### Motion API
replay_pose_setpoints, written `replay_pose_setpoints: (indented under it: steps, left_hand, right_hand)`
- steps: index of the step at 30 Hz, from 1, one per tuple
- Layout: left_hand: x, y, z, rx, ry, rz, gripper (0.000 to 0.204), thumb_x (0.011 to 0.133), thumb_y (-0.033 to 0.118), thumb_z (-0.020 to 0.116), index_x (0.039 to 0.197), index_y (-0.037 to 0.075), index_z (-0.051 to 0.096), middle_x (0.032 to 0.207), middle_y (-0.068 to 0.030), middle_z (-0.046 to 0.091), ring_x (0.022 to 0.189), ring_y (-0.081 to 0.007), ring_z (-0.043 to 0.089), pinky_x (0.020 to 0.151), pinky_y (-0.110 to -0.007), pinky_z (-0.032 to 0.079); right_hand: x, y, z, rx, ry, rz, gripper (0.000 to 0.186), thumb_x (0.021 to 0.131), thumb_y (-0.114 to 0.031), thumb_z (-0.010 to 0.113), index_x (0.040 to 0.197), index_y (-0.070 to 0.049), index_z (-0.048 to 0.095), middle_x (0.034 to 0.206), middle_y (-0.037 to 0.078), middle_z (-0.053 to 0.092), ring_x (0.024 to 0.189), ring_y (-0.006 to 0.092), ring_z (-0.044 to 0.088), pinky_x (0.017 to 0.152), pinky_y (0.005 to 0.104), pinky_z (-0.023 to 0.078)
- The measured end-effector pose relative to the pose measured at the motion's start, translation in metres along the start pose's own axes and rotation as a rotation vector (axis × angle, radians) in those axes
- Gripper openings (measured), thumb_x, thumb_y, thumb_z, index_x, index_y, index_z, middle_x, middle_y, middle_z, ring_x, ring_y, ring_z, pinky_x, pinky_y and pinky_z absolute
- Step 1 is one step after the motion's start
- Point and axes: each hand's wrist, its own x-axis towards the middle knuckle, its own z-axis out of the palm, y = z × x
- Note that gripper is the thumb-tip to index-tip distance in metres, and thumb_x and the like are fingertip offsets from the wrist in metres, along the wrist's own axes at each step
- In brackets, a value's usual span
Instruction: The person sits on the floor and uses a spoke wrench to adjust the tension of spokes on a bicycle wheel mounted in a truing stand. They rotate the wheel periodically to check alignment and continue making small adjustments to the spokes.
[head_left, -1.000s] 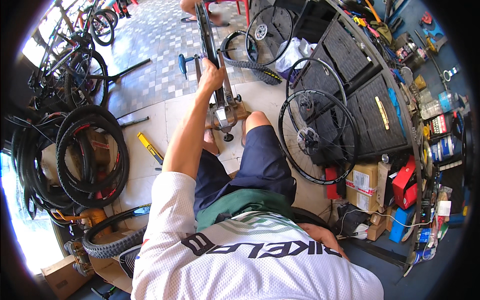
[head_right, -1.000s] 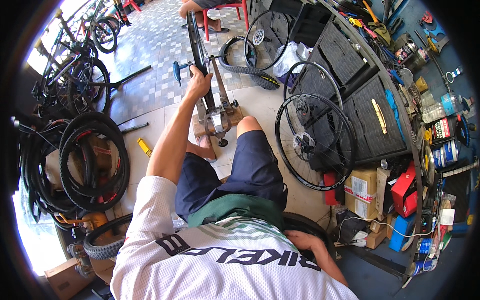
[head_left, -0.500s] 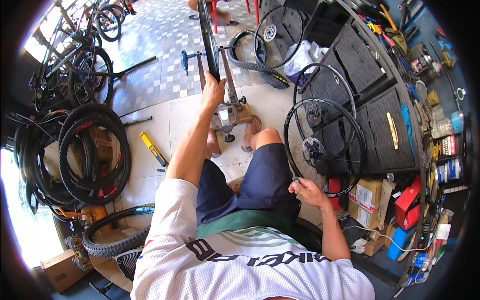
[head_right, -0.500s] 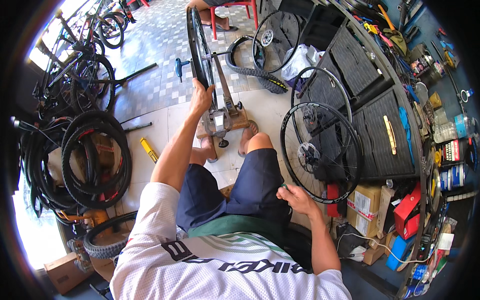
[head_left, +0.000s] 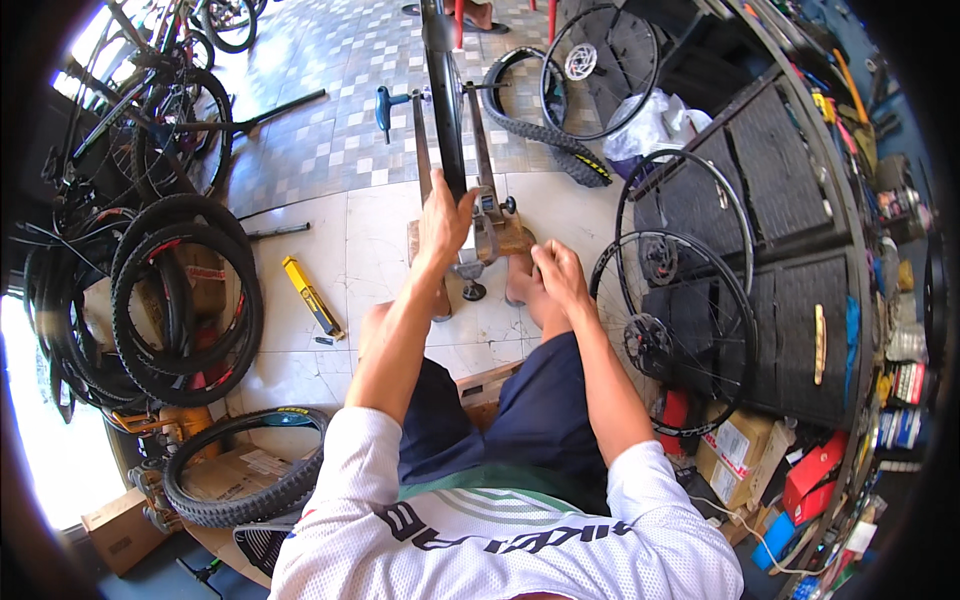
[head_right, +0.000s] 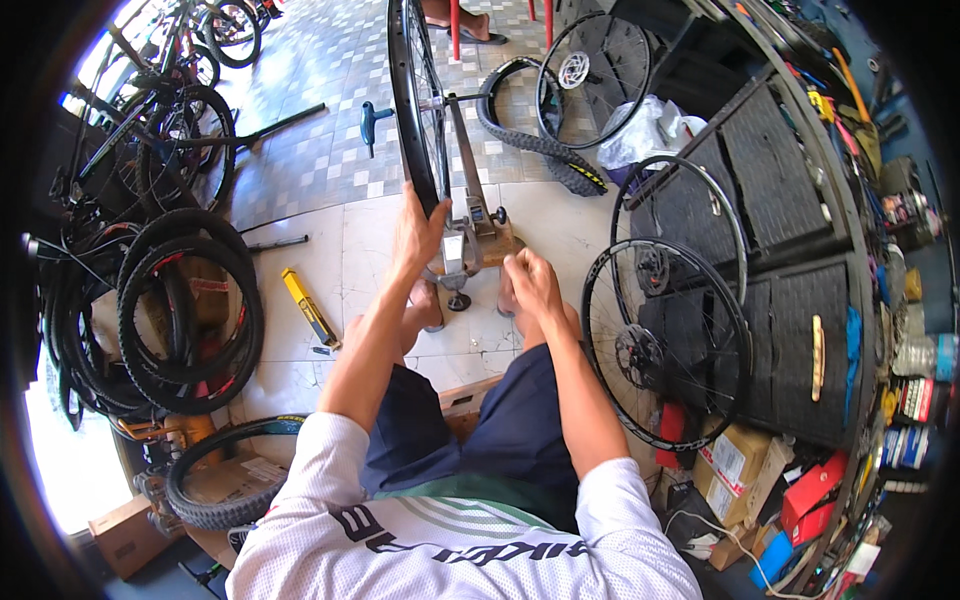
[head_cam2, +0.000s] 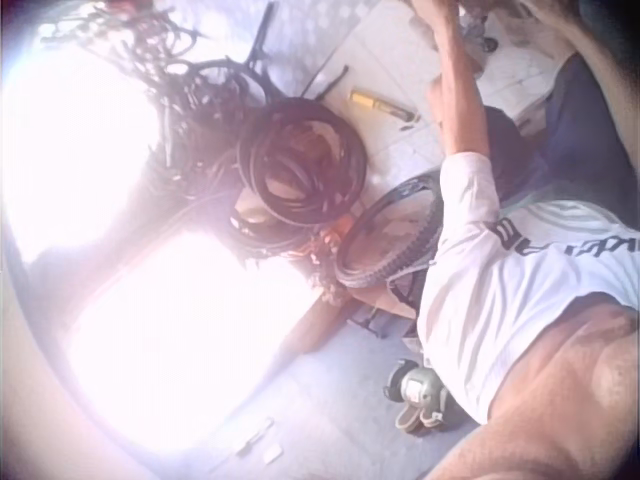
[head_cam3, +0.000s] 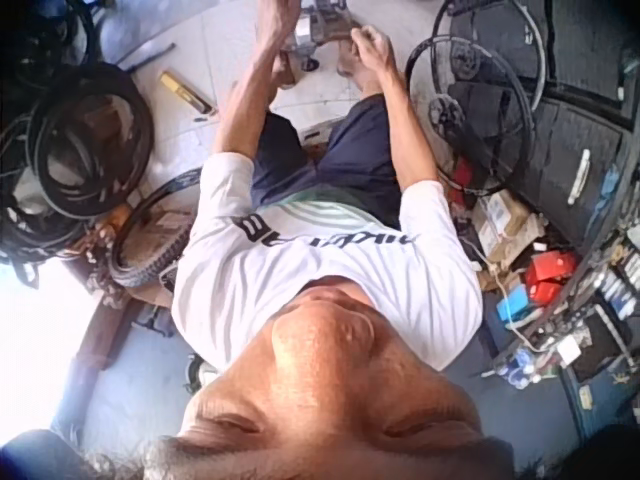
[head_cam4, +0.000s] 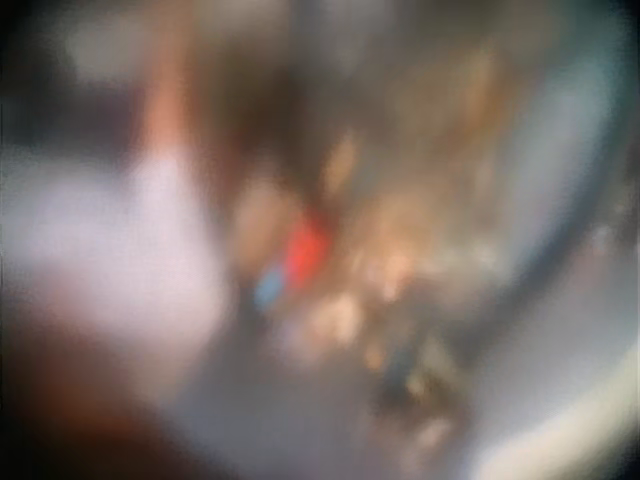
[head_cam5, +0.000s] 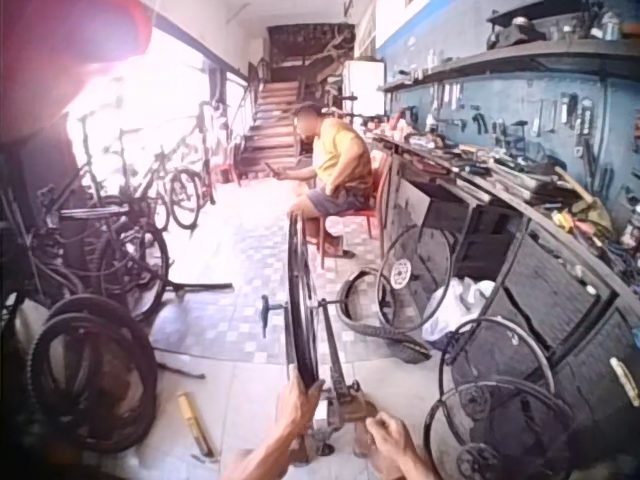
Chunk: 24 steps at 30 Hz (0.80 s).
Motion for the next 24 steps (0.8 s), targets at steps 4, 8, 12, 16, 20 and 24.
replay_pose_setpoints:
  steps: [4,8,12,16,20,24]
  left_hand:
    - [-0.017,-0.006,0.002,-0.054,-0.147,-0.133,0.069,0.09,0.029,0.068,0.136,-0.012,0.035,0.107,-0.0345,0.061,0.093,-0.0502,0.061,0.076,-0.052,0.05]
    - [-0.028,-0.013,0.006,-0.238,-0.094,-0.149,0.044,0.088,0.011,0.069,0.123,0.001,0.046,0.107,-0.0195,0.063,0.098,-0.0327,0.064,0.081,-0.041,0.052]
    - [-0.066,-0.039,0.017,-0.36,0.058,-0.357,0.051,0.089,0.003,0.065,0.133,0.0,0.04,0.128,-0.0213,0.051,0.113,-0.0282,0.059,0.09,-0.038,0.051]
    - [-0.134,-0.081,0.046,-0.217,-0.019,-0.748,0.058,0.091,0.021,0.065,0.136,-0.002,0.037,0.125,-0.0275,0.054,0.117,-0.0365,0.056,0.098,-0.044,0.045]
    - [-0.17,-0.107,0.09,-0.38,-0.115,-1.09,0.068,0.088,0.039,0.073,0.129,-0.008,0.047,0.106,-0.0165,0.066,0.098,-0.018,0.062,0.087,-0.031,0.048]
    - [-0.15,-0.104,0.093,-0.571,-0.227,-1.125,0.059,0.086,0.05,0.072,0.102,-0.006,0.066,0.093,-0.0071,0.068,0.087,-0.0106,0.058,0.079,-0.027,0.046]
  right_hand:
    - [0.076,0.097,0.038,0.157,0.162,0.367,0.023,0.099,-0.028,0.05,0.093,-0.006,0.053,0.06,0.003,0.055,0.043,0.0096,0.045,0.036,0.0265,0.034]
    - [0.102,0.152,0.071,-0.338,0.057,0.573,0.027,0.097,-0.028,0.05,0.096,-0.003,0.061,0.086,0.012,0.066,0.077,0.0222,0.065,0.071,0.0385,0.054]
    - [0.106,0.188,0.095,-0.246,0.067,0.478,0.027,0.096,-0.029,0.051,0.098,-0.003,0.06,0.087,0.012,0.066,0.079,0.0225,0.064,0.072,0.0387,0.054]
    - [0.105,0.207,0.114,-0.189,0.017,0.426,0.028,0.096,-0.03,0.051,0.099,-0.003,0.06,0.089,0.012,0.066,0.08,0.0228,0.064,0.073,0.0389,0.053]
    - [0.109,0.205,0.127,-0.167,-0.015,0.384,0.028,0.096,-0.03,0.052,0.1,-0.003,0.06,0.09,0.012,0.066,0.082,0.023,0.064,0.074,0.0391,0.053]
    - [0.117,0.212,0.135,-0.159,-0.033,0.369,0.029,0.095,-0.031,0.052,0.102,-0.004,0.059,0.092,0.012,0.065,0.083,0.0233,0.063,0.075,0.0392,0.053]
